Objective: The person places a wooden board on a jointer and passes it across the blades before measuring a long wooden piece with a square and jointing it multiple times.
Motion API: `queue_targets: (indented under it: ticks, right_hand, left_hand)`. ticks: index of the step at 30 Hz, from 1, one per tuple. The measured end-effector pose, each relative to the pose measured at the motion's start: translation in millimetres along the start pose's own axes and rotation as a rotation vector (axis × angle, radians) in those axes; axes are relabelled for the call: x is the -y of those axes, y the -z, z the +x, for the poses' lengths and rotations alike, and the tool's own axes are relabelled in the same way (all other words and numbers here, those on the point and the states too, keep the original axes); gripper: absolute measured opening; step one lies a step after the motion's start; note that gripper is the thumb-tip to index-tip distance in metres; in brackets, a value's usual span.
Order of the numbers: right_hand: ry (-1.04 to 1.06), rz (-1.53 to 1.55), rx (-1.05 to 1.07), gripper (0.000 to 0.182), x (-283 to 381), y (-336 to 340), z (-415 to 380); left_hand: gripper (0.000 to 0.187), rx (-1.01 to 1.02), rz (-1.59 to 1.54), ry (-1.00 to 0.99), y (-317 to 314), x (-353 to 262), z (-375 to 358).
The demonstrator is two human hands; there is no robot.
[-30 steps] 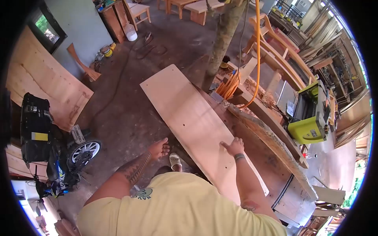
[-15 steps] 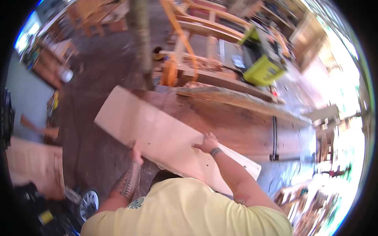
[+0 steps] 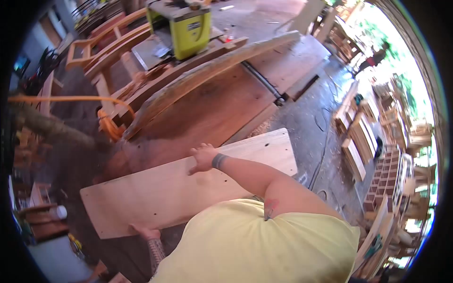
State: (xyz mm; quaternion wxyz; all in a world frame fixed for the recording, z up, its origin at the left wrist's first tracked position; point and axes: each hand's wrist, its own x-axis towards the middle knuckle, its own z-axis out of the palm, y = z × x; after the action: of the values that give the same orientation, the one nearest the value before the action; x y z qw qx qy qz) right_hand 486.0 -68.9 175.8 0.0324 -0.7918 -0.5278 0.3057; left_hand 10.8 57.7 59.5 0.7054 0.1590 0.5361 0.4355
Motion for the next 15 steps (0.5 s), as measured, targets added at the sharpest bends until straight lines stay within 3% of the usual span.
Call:
queue_targets:
  ticks: [4,7,10,11,14,15]
  right_hand:
    - [-0.048,0.113,-0.137,0.09,-37.1,29.6,-35.9]
    - [-0.051,0.134,-0.187,0.085,-69.0,65.1,-101.5]
    - [-0.092,0.249,-0.351,0.083,-130.3,60.0,-155.0]
    - [-0.075,0.339,-0.494,0.087,-153.4,56.4,-174.1]
    - [-0.09,0.33,-0.629,0.082,-215.4,75.9,-246.2]
    - [-0.089,0.322,-0.725,0.079,-233.6,84.4,-268.2]
  left_hand:
    - [0.107,-0.048,-0.019,-0.107,-106.2,-28.3,-78.5]
    - [0.105,0.027,-0.006,-0.196,-170.0,-24.8,-116.2]
    - [0.098,0.176,-0.005,-0.253,-218.2,-2.1,-139.6]
    - [0.097,0.26,0.164,-0.468,-228.7,7.7,-141.6]
    - [0.092,0.48,0.646,-1.131,-245.3,28.3,-109.2]
    - [0.09,0.486,0.639,-1.196,-267.0,34.1,-127.4]
